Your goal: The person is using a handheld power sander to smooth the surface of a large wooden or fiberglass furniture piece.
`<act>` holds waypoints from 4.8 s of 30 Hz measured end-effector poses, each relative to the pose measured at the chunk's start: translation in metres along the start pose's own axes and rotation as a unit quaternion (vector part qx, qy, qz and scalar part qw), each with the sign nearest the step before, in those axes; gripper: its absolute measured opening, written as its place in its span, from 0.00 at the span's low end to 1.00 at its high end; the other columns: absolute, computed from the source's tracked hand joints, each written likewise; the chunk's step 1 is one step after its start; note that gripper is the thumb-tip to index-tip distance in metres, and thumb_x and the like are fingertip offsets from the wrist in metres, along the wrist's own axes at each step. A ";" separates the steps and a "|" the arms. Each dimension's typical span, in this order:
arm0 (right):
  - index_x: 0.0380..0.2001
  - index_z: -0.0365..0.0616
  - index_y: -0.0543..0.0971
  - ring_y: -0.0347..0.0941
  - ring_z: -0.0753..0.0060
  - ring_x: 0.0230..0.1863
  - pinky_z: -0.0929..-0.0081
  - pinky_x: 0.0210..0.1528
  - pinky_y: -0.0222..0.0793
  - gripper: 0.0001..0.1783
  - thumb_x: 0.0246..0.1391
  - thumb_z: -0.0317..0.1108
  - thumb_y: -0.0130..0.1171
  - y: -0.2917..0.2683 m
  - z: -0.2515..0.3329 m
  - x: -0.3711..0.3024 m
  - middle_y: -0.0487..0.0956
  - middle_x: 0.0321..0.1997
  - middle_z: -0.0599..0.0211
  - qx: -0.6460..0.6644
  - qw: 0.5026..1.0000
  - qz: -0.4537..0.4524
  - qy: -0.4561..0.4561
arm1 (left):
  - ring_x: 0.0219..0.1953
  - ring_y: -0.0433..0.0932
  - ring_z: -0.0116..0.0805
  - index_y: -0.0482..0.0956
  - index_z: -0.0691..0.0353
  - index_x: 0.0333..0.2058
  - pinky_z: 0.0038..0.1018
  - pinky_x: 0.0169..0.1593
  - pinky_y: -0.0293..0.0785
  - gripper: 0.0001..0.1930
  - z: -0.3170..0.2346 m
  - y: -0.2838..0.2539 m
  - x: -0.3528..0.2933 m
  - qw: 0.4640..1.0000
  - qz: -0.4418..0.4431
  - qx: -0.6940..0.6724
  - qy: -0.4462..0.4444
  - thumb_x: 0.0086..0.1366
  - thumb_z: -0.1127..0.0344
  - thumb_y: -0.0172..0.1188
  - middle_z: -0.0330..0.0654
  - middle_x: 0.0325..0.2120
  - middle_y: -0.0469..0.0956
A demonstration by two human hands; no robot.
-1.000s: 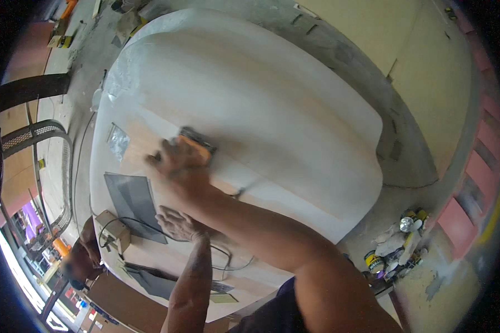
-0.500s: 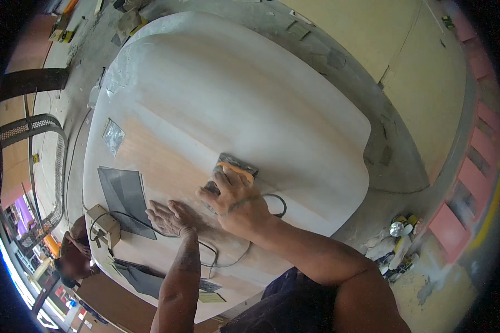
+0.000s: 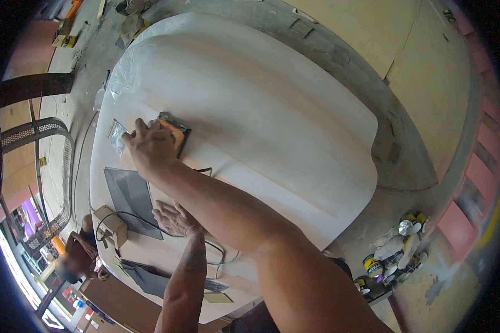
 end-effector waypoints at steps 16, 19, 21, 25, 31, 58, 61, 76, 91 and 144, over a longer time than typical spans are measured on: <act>0.50 0.62 0.80 0.77 0.53 0.51 0.56 0.46 0.79 0.32 0.35 0.31 0.71 -0.032 -0.059 -0.150 0.72 0.51 0.65 -0.099 0.988 -0.116 -0.017 | 0.75 0.48 0.55 0.58 0.50 0.73 0.53 0.73 0.42 0.39 -0.009 -0.011 -0.002 0.999 0.024 -0.032 -0.027 0.66 0.42 0.54 0.56 0.73 0.52; 0.52 0.62 0.78 0.77 0.50 0.50 0.53 0.46 0.78 0.30 0.40 0.35 0.69 -0.026 -0.046 -0.074 0.73 0.50 0.64 -0.147 0.982 -0.114 -0.028 | 0.75 0.49 0.55 0.59 0.50 0.72 0.52 0.73 0.43 0.39 -0.005 -0.011 -0.003 0.999 0.017 -0.046 -0.019 0.66 0.43 0.55 0.56 0.73 0.53; 0.53 0.58 0.76 0.76 0.44 0.53 0.49 0.51 0.76 0.30 0.42 0.39 0.68 -0.028 -0.026 -0.022 0.72 0.54 0.55 -0.139 0.986 -0.077 -0.041 | 0.74 0.50 0.56 0.60 0.50 0.72 0.51 0.73 0.43 0.39 -0.002 -0.015 -0.002 0.998 0.000 -0.061 -0.010 0.65 0.43 0.55 0.56 0.72 0.54; 0.55 0.66 0.76 0.78 0.53 0.53 0.54 0.50 0.78 0.33 0.41 0.50 0.68 -0.031 -0.006 0.057 0.76 0.53 0.63 -0.169 0.980 -0.097 -0.049 | 0.74 0.51 0.56 0.60 0.49 0.72 0.51 0.73 0.44 0.39 -0.009 -0.012 0.000 0.999 0.003 -0.049 -0.016 0.65 0.42 0.55 0.56 0.72 0.54; 0.54 0.64 0.76 0.78 0.54 0.51 0.54 0.49 0.78 0.32 0.40 0.46 0.68 -0.014 -0.020 -0.017 0.76 0.51 0.65 -0.188 0.978 -0.059 -0.064 | 0.76 0.46 0.54 0.59 0.47 0.72 0.52 0.73 0.42 0.39 -0.004 -0.007 0.001 0.996 -0.005 -0.079 -0.028 0.65 0.42 0.53 0.54 0.73 0.52; 0.49 0.59 0.79 0.73 0.48 0.48 0.54 0.50 0.76 0.30 0.35 0.34 0.71 -0.026 -0.070 -0.141 0.75 0.47 0.62 -0.164 0.973 -0.135 -0.089 | 0.75 0.48 0.55 0.63 0.45 0.70 0.53 0.73 0.40 0.38 -0.008 -0.001 0.000 0.991 -0.054 -0.118 -0.028 0.63 0.39 0.54 0.54 0.72 0.55; 0.54 0.55 0.75 0.73 0.45 0.52 0.53 0.53 0.75 0.32 0.40 0.38 0.71 -0.034 -0.034 -0.116 0.74 0.50 0.56 -0.173 0.981 -0.079 -0.048 | 0.75 0.48 0.54 0.63 0.45 0.69 0.52 0.73 0.40 0.38 0.002 0.006 0.003 0.993 -0.061 -0.091 -0.032 0.63 0.36 0.52 0.54 0.72 0.55; 0.50 0.55 0.79 0.72 0.46 0.50 0.53 0.50 0.72 0.34 0.32 0.28 0.71 -0.038 -0.150 -0.443 0.75 0.52 0.60 -0.173 0.980 -0.096 0.003 | 0.77 0.45 0.50 0.58 0.38 0.72 0.56 0.74 0.37 0.40 0.010 0.027 0.009 0.993 -0.066 -0.089 -0.031 0.65 0.30 0.48 0.47 0.75 0.51; 0.49 0.62 0.79 0.73 0.44 0.52 0.50 0.49 0.77 0.28 0.39 0.39 0.68 -0.085 -0.166 -0.248 0.76 0.48 0.61 -0.175 0.966 -0.187 -0.036 | 0.77 0.44 0.55 0.51 0.48 0.75 0.57 0.74 0.37 0.38 -0.082 0.011 -0.064 0.992 -0.029 -0.068 0.103 0.73 0.35 0.36 0.54 0.75 0.47; 0.54 0.60 0.78 0.75 0.51 0.51 0.56 0.54 0.75 0.36 0.36 0.34 0.73 -0.155 -0.296 -0.458 0.76 0.48 0.61 0.067 0.964 -0.155 0.205 | 0.78 0.40 0.51 0.45 0.46 0.76 0.55 0.74 0.37 0.47 -0.273 -0.034 -0.170 0.980 0.075 -0.063 0.171 0.68 0.23 0.33 0.54 0.76 0.42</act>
Point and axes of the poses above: each hand's wrist, its own x-axis towards the middle knuckle, its own y-axis out of the palm, z = x × y, the point moved 3 cm from there along x, towards the middle knuckle
